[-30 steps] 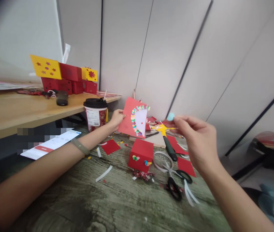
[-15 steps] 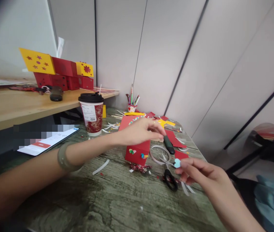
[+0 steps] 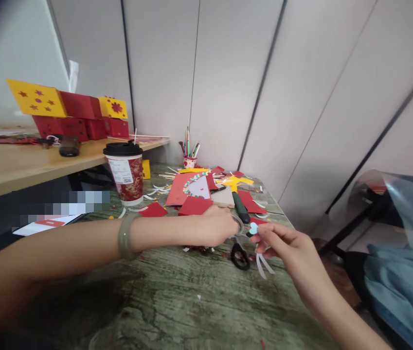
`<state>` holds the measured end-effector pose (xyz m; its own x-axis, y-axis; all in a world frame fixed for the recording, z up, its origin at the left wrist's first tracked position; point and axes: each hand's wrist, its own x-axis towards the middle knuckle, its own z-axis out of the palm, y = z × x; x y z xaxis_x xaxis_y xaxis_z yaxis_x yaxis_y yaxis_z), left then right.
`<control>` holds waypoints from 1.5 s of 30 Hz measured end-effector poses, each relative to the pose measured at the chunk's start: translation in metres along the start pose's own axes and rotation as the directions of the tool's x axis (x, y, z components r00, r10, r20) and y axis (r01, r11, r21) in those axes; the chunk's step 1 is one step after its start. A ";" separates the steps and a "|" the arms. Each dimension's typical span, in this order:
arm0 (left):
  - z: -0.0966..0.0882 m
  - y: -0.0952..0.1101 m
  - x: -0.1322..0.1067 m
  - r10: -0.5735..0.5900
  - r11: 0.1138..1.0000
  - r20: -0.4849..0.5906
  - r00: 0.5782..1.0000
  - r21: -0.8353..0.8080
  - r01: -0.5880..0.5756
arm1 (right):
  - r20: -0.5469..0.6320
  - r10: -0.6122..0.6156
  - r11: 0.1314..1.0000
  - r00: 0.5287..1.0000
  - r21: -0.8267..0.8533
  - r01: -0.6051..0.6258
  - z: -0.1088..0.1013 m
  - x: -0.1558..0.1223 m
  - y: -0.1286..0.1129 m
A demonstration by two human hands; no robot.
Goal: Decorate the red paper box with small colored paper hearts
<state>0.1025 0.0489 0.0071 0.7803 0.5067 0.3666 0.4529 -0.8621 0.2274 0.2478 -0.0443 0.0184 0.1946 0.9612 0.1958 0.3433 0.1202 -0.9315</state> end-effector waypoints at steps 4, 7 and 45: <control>0.006 0.003 0.008 -0.056 0.997 -0.003 0.998 0.043 0.056 | 0.023 0.004 0.998 1.000 0.066 -0.005 0.004 0.000 0.006; -0.007 0.002 0.009 -0.048 0.998 0.003 0.999 0.031 0.048 | 0.013 0.030 0.992 0.999 0.119 -0.032 0.006 0.000 0.009; -0.031 0.020 -0.031 -0.134 0.553 0.041 0.990 -0.826 0.109 | -0.097 -0.242 0.961 0.965 -0.159 0.225 0.014 -0.006 0.001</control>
<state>0.0737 0.0166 0.0283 0.7298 0.6165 0.2954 -0.0204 -0.4123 0.9108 0.2344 -0.0469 0.0124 0.1937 0.8747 0.4444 0.5200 0.2926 -0.8025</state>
